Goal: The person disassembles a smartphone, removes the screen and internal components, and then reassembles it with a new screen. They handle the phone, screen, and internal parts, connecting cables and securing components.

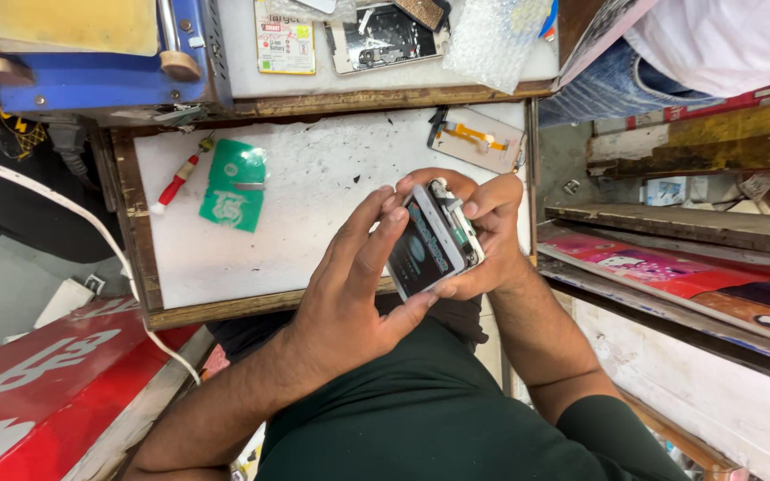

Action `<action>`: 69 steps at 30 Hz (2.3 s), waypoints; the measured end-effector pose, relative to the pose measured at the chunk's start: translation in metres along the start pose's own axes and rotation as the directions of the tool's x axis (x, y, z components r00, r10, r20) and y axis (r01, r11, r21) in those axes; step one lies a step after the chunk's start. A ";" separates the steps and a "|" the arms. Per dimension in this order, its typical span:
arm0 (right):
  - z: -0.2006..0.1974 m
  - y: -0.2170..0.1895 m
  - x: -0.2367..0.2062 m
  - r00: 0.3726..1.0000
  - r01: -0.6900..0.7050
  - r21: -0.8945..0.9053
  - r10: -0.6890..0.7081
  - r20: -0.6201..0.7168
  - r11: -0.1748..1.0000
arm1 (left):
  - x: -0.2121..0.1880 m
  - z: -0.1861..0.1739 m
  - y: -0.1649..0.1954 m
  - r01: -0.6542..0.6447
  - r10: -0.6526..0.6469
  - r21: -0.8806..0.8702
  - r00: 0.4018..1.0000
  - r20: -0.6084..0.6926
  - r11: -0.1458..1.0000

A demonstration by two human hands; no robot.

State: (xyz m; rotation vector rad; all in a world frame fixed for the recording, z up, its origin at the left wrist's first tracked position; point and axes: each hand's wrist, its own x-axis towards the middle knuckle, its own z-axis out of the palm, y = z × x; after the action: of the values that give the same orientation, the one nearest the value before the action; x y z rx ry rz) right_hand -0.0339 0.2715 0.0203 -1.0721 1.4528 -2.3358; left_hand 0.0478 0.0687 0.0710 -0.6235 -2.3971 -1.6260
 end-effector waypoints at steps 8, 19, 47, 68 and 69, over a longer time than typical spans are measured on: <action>0.002 -0.011 0.003 1.000 -0.019 0.124 0.019 0.005 0.992 | 0.000 -0.002 0.010 -0.009 0.009 -0.001 1.000 0.013 1.000; 0.001 -0.015 0.002 0.999 0.007 0.247 -0.015 0.030 0.969 | 0.014 -0.013 0.036 0.020 -0.037 0.155 0.994 0.106 0.988; -0.001 -0.021 0.002 0.998 0.052 0.147 -0.058 0.036 0.988 | 0.029 -0.020 0.046 -0.021 -0.024 0.240 0.983 0.184 0.970; 0.005 -0.029 0.012 0.989 -0.062 0.040 0.055 0.138 0.997 | 0.030 -0.032 0.027 -0.048 -0.007 0.203 0.965 0.262 0.978; 0.005 -0.028 0.012 0.988 -0.059 0.036 0.053 0.142 0.998 | 0.029 -0.032 0.026 -0.044 -0.009 0.201 0.966 0.259 0.979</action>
State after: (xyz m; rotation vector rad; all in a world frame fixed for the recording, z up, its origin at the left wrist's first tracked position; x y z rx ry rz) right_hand -0.0331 0.2760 0.0511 -1.1447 1.3616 -2.1931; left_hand 0.0307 0.0544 0.1163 -0.8610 -2.6878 -1.3357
